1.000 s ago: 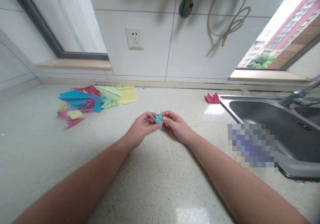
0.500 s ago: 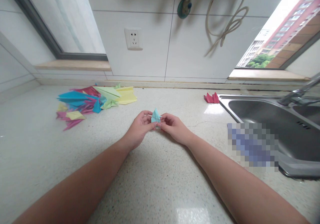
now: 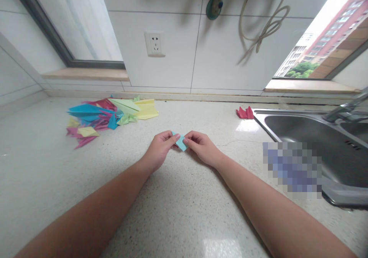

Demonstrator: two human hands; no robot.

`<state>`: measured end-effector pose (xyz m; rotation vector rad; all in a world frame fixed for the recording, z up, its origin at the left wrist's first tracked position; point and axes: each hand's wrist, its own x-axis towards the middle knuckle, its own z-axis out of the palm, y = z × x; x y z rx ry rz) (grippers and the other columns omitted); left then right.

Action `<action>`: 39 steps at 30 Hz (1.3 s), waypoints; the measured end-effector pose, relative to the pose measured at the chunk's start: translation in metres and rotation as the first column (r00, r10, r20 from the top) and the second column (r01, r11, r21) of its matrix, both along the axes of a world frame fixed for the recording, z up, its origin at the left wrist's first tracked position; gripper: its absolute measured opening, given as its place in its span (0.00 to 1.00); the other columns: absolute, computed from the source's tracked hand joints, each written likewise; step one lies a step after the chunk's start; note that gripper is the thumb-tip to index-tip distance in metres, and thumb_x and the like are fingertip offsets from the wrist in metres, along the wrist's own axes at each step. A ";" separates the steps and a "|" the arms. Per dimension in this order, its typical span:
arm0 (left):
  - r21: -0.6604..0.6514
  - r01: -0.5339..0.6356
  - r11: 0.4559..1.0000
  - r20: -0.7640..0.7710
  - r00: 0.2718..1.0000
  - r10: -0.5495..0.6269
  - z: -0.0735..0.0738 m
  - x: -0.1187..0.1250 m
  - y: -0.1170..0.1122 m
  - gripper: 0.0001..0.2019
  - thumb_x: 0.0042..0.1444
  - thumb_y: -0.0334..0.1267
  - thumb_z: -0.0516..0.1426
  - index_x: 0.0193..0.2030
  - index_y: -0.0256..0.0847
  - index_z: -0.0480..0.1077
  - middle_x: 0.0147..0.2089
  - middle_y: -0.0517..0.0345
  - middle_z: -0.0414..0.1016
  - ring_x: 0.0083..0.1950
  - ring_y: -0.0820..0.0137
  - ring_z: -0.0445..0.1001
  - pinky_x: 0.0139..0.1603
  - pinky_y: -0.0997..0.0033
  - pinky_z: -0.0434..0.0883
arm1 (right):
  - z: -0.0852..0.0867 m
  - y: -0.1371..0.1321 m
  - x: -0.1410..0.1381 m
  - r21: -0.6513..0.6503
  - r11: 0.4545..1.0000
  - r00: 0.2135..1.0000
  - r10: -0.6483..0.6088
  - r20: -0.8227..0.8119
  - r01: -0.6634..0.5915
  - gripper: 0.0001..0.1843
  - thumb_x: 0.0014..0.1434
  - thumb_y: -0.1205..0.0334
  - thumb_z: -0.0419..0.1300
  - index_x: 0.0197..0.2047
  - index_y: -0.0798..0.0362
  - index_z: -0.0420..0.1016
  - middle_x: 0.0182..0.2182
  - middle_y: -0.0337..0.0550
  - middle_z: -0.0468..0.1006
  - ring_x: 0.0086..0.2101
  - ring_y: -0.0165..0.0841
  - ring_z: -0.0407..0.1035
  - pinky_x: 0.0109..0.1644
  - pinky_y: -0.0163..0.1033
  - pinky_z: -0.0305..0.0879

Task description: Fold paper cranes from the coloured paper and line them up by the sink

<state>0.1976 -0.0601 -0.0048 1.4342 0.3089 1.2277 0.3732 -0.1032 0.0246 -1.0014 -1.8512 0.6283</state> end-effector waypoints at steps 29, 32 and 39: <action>0.026 -0.036 0.999 -0.047 0.998 0.037 -0.002 -0.004 0.003 0.16 0.57 0.46 0.63 0.37 0.32 0.71 0.34 0.52 0.72 0.33 0.74 0.68 0.35 0.73 0.64 | 0.005 -0.008 0.004 0.158 0.987 0.989 -0.053 0.141 0.031 0.14 0.67 0.54 0.55 0.41 0.57 0.73 0.30 0.42 0.73 0.31 0.28 0.65 0.36 0.36 0.62; 0.006 -0.013 1.000 -0.037 0.999 0.013 -0.003 -0.003 0.005 0.17 0.59 0.48 0.61 0.36 0.33 0.73 0.35 0.51 0.72 0.34 0.72 0.68 0.34 0.71 0.65 | 0.006 -0.008 0.005 0.164 0.985 0.986 -0.070 0.151 0.045 0.14 0.67 0.55 0.55 0.41 0.57 0.73 0.30 0.42 0.72 0.30 0.27 0.65 0.35 0.35 0.62; 0.059 -0.110 0.992 -0.071 0.991 0.114 -0.006 -0.006 0.009 0.18 0.60 0.50 0.60 0.42 0.34 0.76 0.39 0.49 0.74 0.33 0.72 0.68 0.34 0.71 0.65 | 0.002 0.000 0.006 0.122 0.990 0.995 -0.080 0.058 0.073 0.19 0.67 0.49 0.56 0.46 0.57 0.74 0.29 0.43 0.72 0.29 0.28 0.65 0.35 0.36 0.62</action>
